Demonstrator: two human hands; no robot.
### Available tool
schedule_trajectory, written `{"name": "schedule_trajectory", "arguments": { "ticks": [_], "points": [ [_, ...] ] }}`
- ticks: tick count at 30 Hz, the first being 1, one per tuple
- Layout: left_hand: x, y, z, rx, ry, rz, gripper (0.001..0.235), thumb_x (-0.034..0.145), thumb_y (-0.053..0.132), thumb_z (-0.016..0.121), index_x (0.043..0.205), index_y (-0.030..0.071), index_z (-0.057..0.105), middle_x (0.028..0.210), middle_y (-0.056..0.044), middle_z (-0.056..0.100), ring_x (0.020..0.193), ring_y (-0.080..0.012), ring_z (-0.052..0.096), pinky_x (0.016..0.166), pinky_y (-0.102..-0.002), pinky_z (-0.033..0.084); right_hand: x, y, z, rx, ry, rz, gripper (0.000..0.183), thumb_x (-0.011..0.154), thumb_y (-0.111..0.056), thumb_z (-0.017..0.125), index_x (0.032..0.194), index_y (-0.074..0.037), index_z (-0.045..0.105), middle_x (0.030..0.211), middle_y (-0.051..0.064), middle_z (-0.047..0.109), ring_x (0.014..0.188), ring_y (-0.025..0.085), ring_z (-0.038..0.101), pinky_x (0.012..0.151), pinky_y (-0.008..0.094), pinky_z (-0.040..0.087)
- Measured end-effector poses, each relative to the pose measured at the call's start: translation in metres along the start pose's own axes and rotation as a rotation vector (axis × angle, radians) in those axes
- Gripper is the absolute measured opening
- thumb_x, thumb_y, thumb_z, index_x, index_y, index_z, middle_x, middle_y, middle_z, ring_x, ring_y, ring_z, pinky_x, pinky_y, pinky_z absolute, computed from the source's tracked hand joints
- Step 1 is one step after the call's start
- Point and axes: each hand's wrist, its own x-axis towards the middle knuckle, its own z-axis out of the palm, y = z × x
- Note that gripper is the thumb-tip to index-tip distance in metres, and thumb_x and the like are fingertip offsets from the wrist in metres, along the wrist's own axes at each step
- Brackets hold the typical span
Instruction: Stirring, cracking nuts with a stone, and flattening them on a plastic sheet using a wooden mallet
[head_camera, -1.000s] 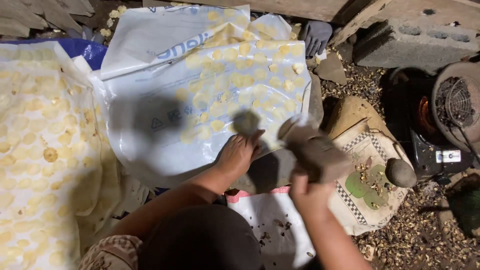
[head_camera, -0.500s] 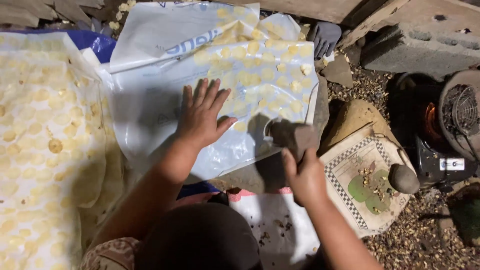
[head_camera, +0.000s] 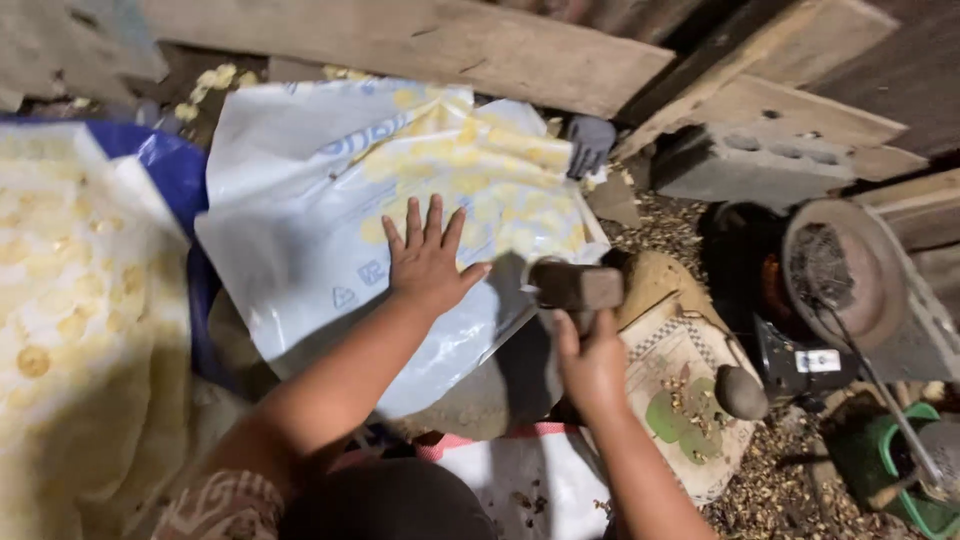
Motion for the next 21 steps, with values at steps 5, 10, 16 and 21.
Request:
{"name": "schedule_trajectory", "arguments": {
  "ticks": [5,10,16,21],
  "points": [
    [-0.031,-0.009,-0.017,-0.318,0.339,0.197,0.095,0.092,0.061,0.055,0.164,0.009,0.023,0.169,-0.026,0.014,0.155,-0.0438,0.014,0.12,-0.069,0.008,0.024,0.046,0.084,-0.158,-0.058,-0.113,0.053,0.097,-0.055,0.06,0.106,-0.004,0.058,0.075,0.023,0.071,0.077,0.041,0.075,0.064,0.048,0.062],
    [-0.129,-0.033,-0.023,-0.938,0.462,0.478,0.075,0.092,0.005,0.068,0.16,0.007,0.037,0.17,-0.021,0.02,0.154,-0.0375,0.022,0.124,-0.052,0.021,0.028,0.047,0.069,-0.154,-0.305,-0.195,0.065,0.107,-0.047,0.044,0.132,0.012,0.042,0.077,0.022,0.069,0.071,0.035,0.074,0.056,0.043,0.062],
    [-0.167,-0.218,0.16,-1.589,-0.178,-0.382,0.023,0.108,0.02,0.047,0.103,-0.001,0.041,0.103,-0.017,0.051,0.091,-0.0317,0.055,0.093,-0.051,0.053,0.043,0.051,0.012,-0.327,-0.476,-0.166,0.057,0.096,-0.05,0.063,0.123,-0.004,0.044,0.106,0.022,0.071,0.095,0.046,0.069,0.083,0.053,0.054],
    [-0.201,-0.351,0.233,-1.354,-0.224,0.038,0.033,0.102,0.02,0.05,0.123,-0.004,0.042,0.126,-0.02,0.053,0.116,-0.0325,0.054,0.105,-0.048,0.046,0.112,0.099,-0.099,-0.445,-0.727,-0.326,0.043,0.096,-0.018,0.055,0.136,-0.028,0.066,0.14,0.001,0.064,0.131,0.026,0.057,0.117,0.049,0.04]
  ]
}}
